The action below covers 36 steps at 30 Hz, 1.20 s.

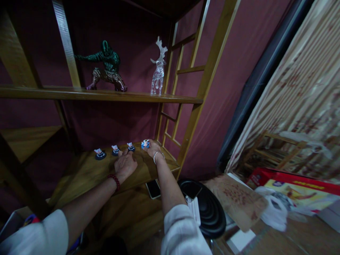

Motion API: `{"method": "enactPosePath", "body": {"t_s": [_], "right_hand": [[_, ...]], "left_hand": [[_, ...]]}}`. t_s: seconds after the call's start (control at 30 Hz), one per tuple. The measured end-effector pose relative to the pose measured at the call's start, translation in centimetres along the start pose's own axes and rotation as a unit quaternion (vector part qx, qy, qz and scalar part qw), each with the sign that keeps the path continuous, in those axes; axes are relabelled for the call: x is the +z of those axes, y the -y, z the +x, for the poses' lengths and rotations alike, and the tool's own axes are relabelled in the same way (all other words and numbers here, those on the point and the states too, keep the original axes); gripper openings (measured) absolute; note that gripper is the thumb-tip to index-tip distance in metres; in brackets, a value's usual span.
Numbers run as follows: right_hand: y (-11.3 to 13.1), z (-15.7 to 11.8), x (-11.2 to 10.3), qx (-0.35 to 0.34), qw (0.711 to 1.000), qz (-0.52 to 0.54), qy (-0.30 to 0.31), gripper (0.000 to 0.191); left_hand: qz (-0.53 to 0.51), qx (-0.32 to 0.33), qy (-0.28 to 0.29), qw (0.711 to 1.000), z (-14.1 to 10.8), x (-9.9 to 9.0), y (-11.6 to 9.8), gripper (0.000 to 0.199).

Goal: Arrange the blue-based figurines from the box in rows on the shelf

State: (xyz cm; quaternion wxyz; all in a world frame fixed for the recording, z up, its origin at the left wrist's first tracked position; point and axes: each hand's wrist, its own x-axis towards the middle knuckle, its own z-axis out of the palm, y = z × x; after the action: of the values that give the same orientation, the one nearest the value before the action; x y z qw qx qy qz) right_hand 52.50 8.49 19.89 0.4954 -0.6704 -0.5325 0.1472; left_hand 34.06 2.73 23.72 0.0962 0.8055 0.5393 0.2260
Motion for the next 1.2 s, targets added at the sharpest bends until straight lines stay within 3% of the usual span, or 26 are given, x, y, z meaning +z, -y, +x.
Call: {"method": "enactPosePath", "body": {"t_s": [0.23,0.53,0.77,1.2], "right_hand": [[-0.2,0.3,0.2,0.003,1.0,0.011,-0.003,0.055],[1.0,-0.6,-0.6,0.031,0.99,0.117,-0.075,0.059],[1.9,-3.1,-1.7,0.062,0.987,0.141,-0.05,0.053],[3.7,-8.5,-2.8,0.026,0.996,0.081,-0.027,0.03]], "left_hand": [[-0.009,0.001,-0.013,1.0,-0.1,0.0,0.1,0.027],[-0.022,0.022,-0.025,0.999,-1.0,-0.8,1.0,0.028],[-0.022,0.066,-0.016,0.997,-2.6,-1.1,1.6,0.032],[-0.061,0.184,-0.023,0.981,-8.0,-2.7,2.5,0.036]]}}
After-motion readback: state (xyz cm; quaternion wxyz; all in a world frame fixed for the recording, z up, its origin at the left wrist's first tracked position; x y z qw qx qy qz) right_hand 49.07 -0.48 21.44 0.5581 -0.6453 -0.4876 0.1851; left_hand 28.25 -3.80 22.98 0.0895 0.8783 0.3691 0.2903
